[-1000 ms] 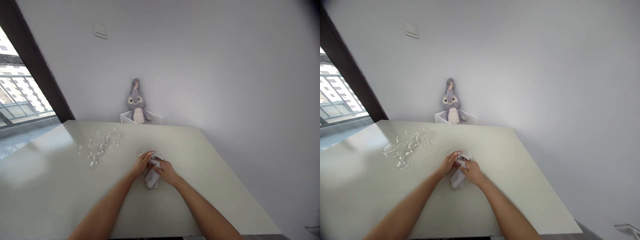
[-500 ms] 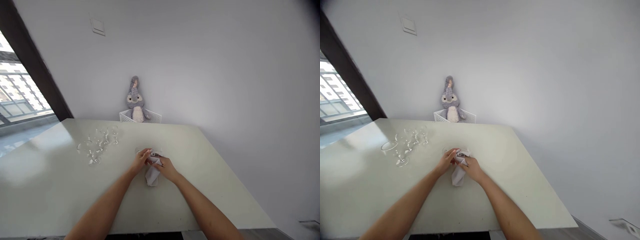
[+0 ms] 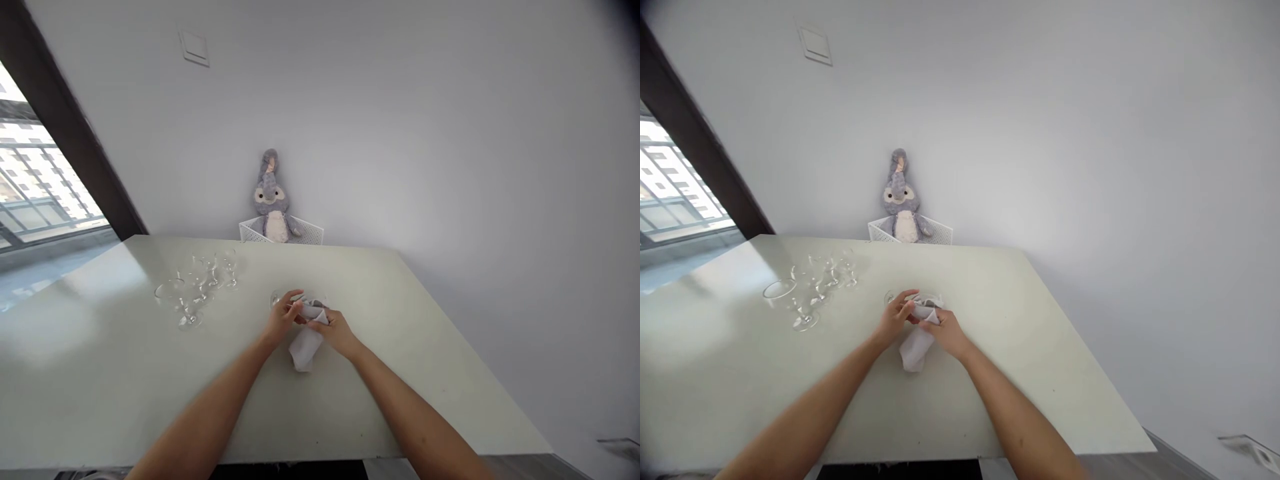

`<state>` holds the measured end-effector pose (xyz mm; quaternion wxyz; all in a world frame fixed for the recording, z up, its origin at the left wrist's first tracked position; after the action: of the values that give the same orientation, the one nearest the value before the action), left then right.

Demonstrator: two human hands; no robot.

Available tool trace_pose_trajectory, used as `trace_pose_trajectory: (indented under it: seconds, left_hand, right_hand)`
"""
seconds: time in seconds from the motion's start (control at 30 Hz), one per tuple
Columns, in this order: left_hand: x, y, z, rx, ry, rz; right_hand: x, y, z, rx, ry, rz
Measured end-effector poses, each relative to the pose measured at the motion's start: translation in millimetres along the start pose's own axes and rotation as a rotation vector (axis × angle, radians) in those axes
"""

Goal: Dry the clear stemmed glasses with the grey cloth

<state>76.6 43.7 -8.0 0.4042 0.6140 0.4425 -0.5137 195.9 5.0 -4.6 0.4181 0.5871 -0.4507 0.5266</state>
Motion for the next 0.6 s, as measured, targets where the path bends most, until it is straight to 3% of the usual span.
trace_pose_trajectory:
  seconds: [0.1,0.3,0.6]
  left_hand:
    - [2.3,0.1,-0.2,0.016,-0.002,-0.034]
    - [1.9,14.6,5.6,0.112,0.036,0.109]
    - [-1.3,-0.9,1.0,0.009,0.076,-0.156]
  right_hand:
    - [3.2,-1.0,0.7,-0.055,-0.012,0.07]
    - [-12.5,-3.8,-3.1,-0.09,0.14,-0.477]
    - [0.4,3.2,0.3,0.008,0.06,-0.328]
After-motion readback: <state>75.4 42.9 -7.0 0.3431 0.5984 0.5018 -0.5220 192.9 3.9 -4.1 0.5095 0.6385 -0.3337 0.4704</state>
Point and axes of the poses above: each hand's wrist, its own z-axis away from the middle knuckle, its own y-axis out of the palm, x = y × z, the point moved 7 cm from there along -z, towards the middle knuckle, and after that the axes turned 4 degrees about z, right-handed, at the moved point
